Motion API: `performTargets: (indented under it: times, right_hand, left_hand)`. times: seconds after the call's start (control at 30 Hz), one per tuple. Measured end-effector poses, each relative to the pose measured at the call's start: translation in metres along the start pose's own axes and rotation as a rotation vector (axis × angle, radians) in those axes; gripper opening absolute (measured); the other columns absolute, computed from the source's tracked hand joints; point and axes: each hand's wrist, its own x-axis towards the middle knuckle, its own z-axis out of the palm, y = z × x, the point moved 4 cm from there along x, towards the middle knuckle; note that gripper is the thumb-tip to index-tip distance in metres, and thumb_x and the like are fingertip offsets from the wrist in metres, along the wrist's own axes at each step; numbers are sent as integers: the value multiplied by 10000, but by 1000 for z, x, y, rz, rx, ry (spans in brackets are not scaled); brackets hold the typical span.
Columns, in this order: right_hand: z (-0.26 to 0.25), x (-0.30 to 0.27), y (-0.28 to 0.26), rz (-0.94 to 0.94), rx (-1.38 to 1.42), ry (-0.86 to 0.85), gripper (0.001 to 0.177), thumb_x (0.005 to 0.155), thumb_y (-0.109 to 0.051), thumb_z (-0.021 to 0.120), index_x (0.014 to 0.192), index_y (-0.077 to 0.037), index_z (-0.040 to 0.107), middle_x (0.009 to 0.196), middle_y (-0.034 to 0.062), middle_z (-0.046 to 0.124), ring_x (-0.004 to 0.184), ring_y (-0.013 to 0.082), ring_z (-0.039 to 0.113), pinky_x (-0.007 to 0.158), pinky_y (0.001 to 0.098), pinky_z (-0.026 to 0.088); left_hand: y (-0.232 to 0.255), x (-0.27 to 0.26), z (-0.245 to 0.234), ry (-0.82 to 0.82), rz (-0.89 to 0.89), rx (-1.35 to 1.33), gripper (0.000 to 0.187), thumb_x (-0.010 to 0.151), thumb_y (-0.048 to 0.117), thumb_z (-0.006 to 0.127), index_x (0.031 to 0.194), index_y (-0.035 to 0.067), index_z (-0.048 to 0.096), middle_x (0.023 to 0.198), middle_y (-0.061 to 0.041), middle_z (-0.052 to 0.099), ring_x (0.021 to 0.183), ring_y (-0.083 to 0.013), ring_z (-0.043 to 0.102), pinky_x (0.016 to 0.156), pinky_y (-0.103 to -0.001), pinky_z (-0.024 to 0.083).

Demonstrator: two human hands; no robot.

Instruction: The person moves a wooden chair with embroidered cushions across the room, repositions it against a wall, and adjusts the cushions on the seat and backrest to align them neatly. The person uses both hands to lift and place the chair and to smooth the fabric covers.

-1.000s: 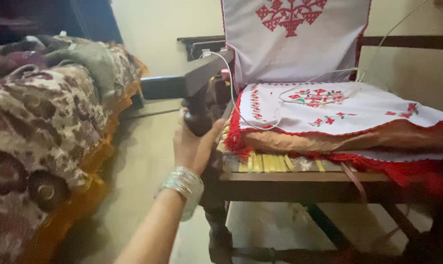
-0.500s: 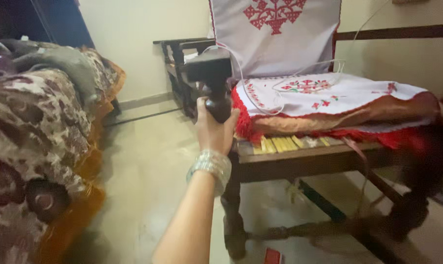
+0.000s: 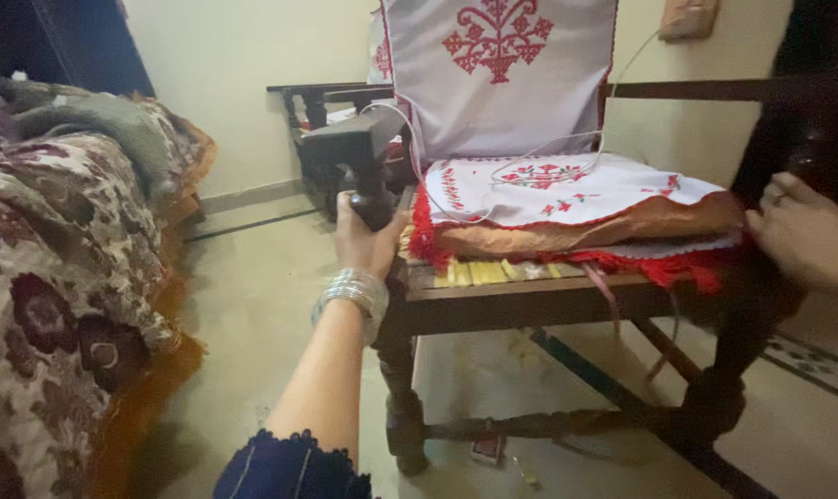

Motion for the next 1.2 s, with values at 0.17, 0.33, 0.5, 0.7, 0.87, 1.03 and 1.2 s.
performTargets:
  times: [0.17, 0.33, 0.5, 0.7, 0.87, 1.03, 1.2]
  right_hand:
    - [0, -1, 4, 12, 136, -45, 369, 990, -272, 566, 1335, -143, 544, 1412, 51, 569, 1469, 195, 405, 1304, 413, 81]
    - [7, -2, 6, -45, 153, 14, 332, 1017, -255, 514, 1318, -122, 560, 1361, 34, 623, 1428, 172, 469, 1309, 388, 125]
    - [19, 10, -3, -15, 179, 27, 409, 978, -252, 539, 1348, -80, 504, 1450, 126, 530, 1470, 236, 375, 1273, 423, 59]
    - [33, 10, -1, -36, 268, 158, 332, 1012, -219, 460, 1305, -91, 553, 1438, 131, 561, 1467, 244, 406, 1294, 411, 81]
    - [27, 8, -5, -107, 149, 27, 477, 986, -244, 523, 1395, -1, 486, 1454, 157, 525, 1480, 289, 362, 1258, 427, 93]
    - [41, 8, -8, -42, 199, 270, 402, 971, -230, 474, 1314, -32, 544, 1399, 155, 573, 1432, 280, 415, 1254, 437, 95]
    - [54, 29, -21, 23, 190, 299, 356, 979, -219, 461, 1272, -53, 575, 1385, 157, 600, 1417, 282, 443, 1255, 434, 122]
  left_hand:
    - [16, -4, -3, 37, -3, 69, 605, 724, 215, 893, 1191, 90, 529, 1004, -72, 742, 911, -204, 729, 821, -372, 562]
    - [20, -10, -2, 12, -199, 58, 542, 755, 175, 843, 1175, 88, 511, 928, -95, 727, 739, -224, 706, 641, -380, 574]
    - [28, -17, 2, 79, -68, -60, 502, 760, 155, 846, 1162, 100, 551, 975, -68, 747, 775, -171, 709, 653, -334, 578]
    - [19, -9, 2, 68, -77, 122, 505, 765, 163, 865, 1148, 96, 544, 973, -69, 758, 832, -180, 736, 755, -348, 583]
    - [14, -1, 2, 42, -85, 49, 522, 747, 133, 882, 1158, 95, 561, 1027, -66, 748, 886, -194, 717, 780, -360, 575]
    - [18, -14, 5, 94, -164, 18, 480, 749, 103, 868, 1139, 90, 588, 1006, -40, 753, 855, -187, 711, 738, -354, 569]
    - [32, -14, 10, 75, -277, -8, 450, 748, 90, 855, 1094, 94, 566, 903, -50, 699, 746, -190, 670, 612, -367, 542]
